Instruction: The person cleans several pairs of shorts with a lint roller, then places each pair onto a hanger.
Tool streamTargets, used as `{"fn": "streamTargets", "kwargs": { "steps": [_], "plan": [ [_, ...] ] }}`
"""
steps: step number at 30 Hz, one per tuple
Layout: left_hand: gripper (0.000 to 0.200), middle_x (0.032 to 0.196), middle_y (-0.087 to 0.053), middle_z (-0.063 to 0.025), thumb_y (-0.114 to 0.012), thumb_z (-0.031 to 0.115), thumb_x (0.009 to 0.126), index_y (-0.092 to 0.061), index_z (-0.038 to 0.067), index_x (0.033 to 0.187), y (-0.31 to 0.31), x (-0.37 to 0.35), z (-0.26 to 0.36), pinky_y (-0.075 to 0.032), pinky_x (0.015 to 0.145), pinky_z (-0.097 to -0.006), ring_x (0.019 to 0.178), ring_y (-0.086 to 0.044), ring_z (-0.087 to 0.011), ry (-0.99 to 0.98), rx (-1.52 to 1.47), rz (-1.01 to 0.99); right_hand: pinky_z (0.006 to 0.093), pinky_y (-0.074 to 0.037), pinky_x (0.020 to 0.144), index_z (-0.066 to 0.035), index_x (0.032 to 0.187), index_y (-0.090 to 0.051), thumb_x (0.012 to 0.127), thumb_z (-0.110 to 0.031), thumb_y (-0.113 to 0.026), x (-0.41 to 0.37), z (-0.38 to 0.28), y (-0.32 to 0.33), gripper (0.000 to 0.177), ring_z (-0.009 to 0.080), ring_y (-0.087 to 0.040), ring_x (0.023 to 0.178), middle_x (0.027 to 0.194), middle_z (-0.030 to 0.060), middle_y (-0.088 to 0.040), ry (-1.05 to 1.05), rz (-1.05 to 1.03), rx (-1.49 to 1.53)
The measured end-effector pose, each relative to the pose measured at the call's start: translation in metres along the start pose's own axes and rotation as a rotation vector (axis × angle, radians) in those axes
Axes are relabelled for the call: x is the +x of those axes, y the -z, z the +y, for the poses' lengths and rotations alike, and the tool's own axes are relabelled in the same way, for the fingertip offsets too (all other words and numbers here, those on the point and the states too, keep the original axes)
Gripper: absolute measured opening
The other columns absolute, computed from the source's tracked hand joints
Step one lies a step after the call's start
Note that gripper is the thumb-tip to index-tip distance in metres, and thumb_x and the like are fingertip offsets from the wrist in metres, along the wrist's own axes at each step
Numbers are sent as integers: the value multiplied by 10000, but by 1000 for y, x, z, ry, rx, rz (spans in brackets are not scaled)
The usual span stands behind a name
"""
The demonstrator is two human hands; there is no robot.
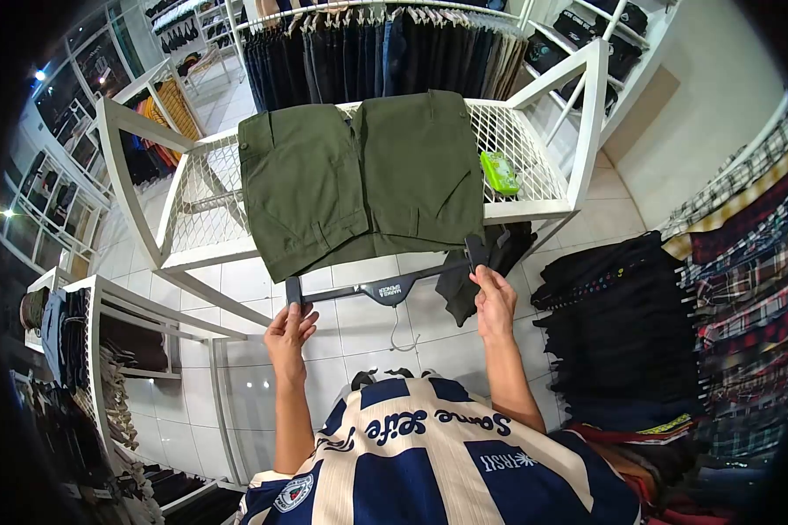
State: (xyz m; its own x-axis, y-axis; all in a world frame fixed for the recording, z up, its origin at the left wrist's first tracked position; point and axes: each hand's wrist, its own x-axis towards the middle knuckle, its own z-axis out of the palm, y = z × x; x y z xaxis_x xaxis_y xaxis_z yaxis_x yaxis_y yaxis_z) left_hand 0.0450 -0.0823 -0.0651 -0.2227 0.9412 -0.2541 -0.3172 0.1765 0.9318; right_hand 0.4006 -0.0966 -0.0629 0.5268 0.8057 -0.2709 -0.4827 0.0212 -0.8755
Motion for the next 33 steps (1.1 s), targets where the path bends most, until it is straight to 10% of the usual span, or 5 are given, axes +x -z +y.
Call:
{"fn": "streamTargets", "kwargs": {
  "steps": [16,20,23,26,33],
  "plan": [
    [381,1085,-751,-143,-673,315,1017,-660,-13,1209,-6,12,9,-586,741,-247,938,-761,-219,21,-36,-21,188,-380,485,-38,1208,-656,937,-305,-786,8,-11,-24,403,41,-518,594,962,44,-686,24,60,-187],
    [344,1072,-756,-145,-667,310,1018,-659,3,1172,-4,8,15,-590,733,-245,951,-763,-205,18,-14,-56,190,-418,560,-31,1190,-608,972,-205,-743,-38,-8,-46,310,37,-516,680,924,6,-586,669,59,-516],
    [322,1075,-759,-118,-664,321,1019,-684,23,1140,-1,6,23,-578,756,-248,977,-759,-191,55,28,-97,195,-397,521,-12,946,-675,976,-187,-729,-89,4,-88,185,3,-515,622,733,-42,-607,386,-448,-510],
    [317,1042,-760,-75,-698,326,1000,-719,33,1120,4,11,21,-552,752,-244,952,-738,-153,60,48,-92,219,-506,544,9,1090,-723,971,-261,-736,-100,43,-123,295,60,-635,635,815,17,-680,-17,-770,-597],
    [260,1169,-719,-100,-743,259,949,-795,6,981,17,25,14,-483,920,-303,1054,-646,-146,-1,129,-118,249,-568,613,-29,1199,-675,993,-366,-696,-111,99,-177,396,107,-651,744,1119,76,-711,-375,-642,-331]
  ]
}}
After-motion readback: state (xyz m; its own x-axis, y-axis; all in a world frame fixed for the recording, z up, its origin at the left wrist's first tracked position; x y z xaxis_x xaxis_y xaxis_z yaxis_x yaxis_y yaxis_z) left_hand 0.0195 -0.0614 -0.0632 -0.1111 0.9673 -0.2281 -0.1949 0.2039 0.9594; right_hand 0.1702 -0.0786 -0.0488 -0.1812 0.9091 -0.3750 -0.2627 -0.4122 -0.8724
